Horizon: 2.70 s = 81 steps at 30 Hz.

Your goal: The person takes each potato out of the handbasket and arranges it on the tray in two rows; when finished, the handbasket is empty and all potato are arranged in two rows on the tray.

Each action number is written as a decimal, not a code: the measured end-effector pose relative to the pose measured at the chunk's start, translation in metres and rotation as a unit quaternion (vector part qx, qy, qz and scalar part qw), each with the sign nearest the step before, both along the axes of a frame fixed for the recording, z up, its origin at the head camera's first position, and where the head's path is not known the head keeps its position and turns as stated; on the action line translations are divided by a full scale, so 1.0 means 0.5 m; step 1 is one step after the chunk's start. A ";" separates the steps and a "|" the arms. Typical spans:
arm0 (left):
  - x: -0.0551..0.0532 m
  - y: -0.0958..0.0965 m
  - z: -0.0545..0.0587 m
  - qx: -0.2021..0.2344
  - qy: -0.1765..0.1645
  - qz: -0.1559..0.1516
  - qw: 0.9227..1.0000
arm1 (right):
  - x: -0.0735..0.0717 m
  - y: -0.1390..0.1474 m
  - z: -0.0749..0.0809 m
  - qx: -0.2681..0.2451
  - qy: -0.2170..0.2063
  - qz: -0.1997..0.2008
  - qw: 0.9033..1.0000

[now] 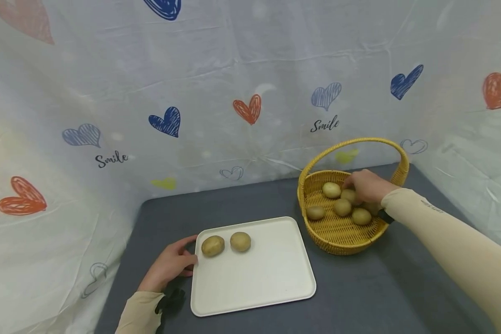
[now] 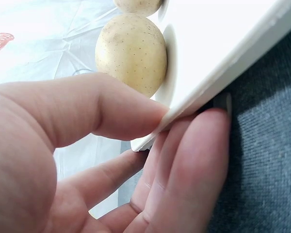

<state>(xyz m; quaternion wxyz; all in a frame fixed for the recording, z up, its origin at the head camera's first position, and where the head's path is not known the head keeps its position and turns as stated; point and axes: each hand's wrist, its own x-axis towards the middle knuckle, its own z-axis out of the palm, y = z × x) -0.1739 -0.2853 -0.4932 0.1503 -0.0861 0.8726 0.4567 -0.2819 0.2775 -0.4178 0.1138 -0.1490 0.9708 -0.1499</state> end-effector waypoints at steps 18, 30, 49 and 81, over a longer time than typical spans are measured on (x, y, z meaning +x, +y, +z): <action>-0.005 -0.003 -0.003 -0.045 0.055 -0.011 0.997 | 0.012 0.015 0.025 -0.033 0.016 0.010 0.999; -0.001 -0.017 -0.001 -0.016 0.037 -0.015 0.999 | 0.140 -0.031 0.079 -0.094 0.095 -0.036 0.990; 0.002 -0.019 0.000 -0.006 0.035 -0.007 0.999 | 0.221 -0.322 -0.066 -0.362 0.041 -0.050 0.930; 0.004 -0.019 -0.003 -0.003 0.040 -0.003 0.999 | 0.188 -0.441 -0.162 -0.345 0.009 -0.114 0.931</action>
